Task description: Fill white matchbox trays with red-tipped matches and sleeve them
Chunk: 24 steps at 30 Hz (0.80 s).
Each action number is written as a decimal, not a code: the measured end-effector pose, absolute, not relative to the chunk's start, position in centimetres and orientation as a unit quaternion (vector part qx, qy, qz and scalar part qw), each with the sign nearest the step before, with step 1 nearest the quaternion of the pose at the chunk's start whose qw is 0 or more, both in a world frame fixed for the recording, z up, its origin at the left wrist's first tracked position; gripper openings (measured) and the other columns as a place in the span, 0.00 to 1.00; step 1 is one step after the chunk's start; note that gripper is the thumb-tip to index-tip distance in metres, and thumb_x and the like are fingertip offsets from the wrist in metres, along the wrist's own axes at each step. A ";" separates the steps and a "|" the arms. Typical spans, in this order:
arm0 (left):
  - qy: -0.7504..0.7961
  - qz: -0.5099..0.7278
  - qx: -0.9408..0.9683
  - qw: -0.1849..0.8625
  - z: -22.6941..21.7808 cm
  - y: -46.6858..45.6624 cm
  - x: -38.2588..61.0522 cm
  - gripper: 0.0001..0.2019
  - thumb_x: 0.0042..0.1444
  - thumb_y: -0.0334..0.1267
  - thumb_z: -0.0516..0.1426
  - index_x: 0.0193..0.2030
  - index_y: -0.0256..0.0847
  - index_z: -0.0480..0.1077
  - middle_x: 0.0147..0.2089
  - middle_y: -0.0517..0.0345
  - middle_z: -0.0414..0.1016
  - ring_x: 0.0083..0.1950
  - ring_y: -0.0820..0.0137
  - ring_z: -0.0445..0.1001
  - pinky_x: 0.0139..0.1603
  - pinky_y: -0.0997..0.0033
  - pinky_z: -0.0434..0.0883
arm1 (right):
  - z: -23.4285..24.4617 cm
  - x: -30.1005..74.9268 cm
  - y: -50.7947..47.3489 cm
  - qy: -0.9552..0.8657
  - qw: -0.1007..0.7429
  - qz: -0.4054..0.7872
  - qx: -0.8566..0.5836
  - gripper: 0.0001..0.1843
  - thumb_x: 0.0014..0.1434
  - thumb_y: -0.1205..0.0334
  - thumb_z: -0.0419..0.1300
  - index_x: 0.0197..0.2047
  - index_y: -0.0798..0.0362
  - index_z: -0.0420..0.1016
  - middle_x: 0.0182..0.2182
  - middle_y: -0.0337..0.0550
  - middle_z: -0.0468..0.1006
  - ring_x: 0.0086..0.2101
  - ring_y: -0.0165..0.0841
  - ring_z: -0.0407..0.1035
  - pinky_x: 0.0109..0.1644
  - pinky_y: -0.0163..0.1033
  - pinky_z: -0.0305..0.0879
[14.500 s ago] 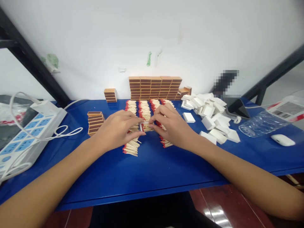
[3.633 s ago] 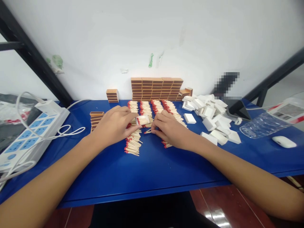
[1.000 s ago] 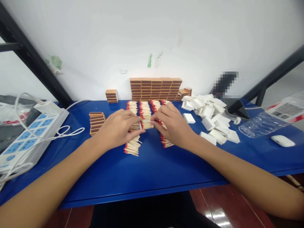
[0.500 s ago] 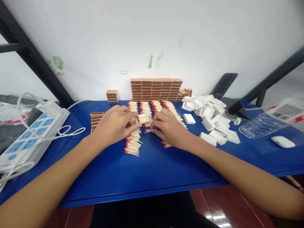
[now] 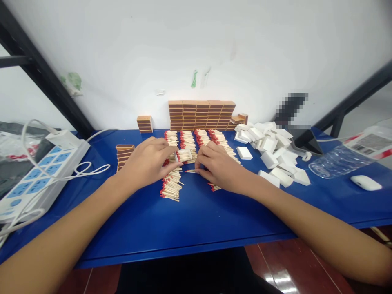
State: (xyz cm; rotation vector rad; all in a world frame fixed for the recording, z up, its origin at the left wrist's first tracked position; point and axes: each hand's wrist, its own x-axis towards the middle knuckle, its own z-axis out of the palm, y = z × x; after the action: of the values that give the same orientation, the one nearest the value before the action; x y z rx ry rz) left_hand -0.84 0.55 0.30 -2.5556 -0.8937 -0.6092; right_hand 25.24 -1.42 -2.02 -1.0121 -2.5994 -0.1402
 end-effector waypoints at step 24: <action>-0.317 -0.217 -0.906 0.175 0.5 0.5 -0.9 0.17 0.67 0.49 0.60 0.49 0.38 0.79 0.42 0.47 0.82 0.43 0.59 0.80 0.47 0.59 0.74 | -1.5 25.4 -1.7 -0.918 0.155 -0.029 -0.363 0.06 0.69 0.63 0.61 0.38 0.54 0.76 0.40 0.49 0.73 0.44 0.41 0.62 0.50 0.46 0.60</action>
State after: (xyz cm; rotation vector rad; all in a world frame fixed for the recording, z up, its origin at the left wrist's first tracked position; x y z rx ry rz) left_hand -0.90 0.48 0.48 -2.5683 -0.8994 -0.6157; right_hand 25.41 -1.73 -1.47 -1.0401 -2.6305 -0.0823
